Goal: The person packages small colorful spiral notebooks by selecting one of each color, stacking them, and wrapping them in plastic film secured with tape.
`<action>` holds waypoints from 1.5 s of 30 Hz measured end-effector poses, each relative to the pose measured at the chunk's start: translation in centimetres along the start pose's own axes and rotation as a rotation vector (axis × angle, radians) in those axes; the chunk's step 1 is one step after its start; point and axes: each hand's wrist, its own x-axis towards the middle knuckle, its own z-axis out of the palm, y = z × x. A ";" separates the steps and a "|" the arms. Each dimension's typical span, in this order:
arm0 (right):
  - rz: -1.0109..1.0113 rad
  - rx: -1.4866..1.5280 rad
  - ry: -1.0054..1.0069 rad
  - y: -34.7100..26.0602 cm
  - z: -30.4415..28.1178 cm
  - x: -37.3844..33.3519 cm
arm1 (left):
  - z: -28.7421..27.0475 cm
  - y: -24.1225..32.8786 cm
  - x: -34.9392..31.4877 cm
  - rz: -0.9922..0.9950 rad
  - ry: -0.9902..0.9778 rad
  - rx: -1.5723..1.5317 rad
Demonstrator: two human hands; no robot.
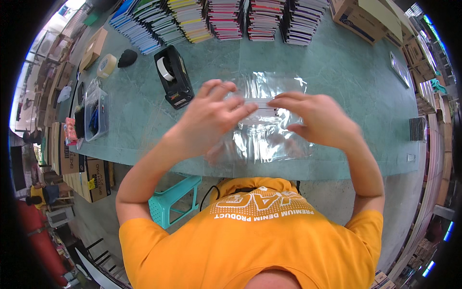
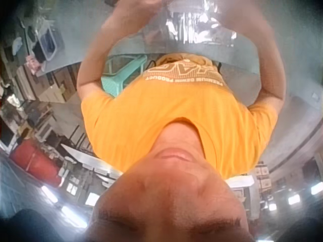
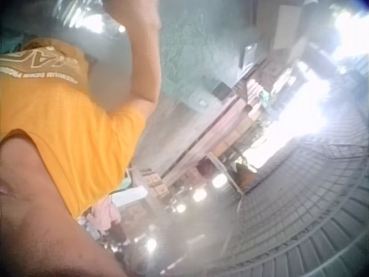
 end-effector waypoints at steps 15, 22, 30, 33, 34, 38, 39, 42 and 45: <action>-0.064 0.237 0.466 3.3 11.5 -3.8 | 3.4 6.3 -2.8 0.199 -0.347 0.073; -0.199 -0.036 0.491 3.6 10.6 -2.6 | 1.1 2.7 -0.1 -0.057 0.126 -0.118; -0.252 -0.069 0.609 4.5 13.8 -3.3 | 1.6 -3.1 4.8 -0.284 -0.186 -0.041; -0.223 -0.036 0.683 5.2 13.2 -3.1 | -0.3 -2.0 4.2 -0.053 -0.020 -0.123; -0.250 -0.032 0.639 5.3 12.9 -2.9 | -1.0 -0.5 3.4 0.080 0.004 -0.117; -0.394 -0.042 0.479 5.3 12.3 -1.6 | 2.4 4.9 -1.5 0.448 -0.644 0.068; -0.427 -0.049 0.441 5.2 12.4 -1.5 | 2.3 5.1 -1.7 0.478 -0.522 -0.005; -0.441 -0.088 0.433 5.3 11.9 -1.3 | 1.3 4.4 -1.5 0.404 -0.202 -0.075; -0.419 -0.081 0.442 5.2 11.7 -1.3 | 0.6 2.8 0.5 0.259 -0.234 0.057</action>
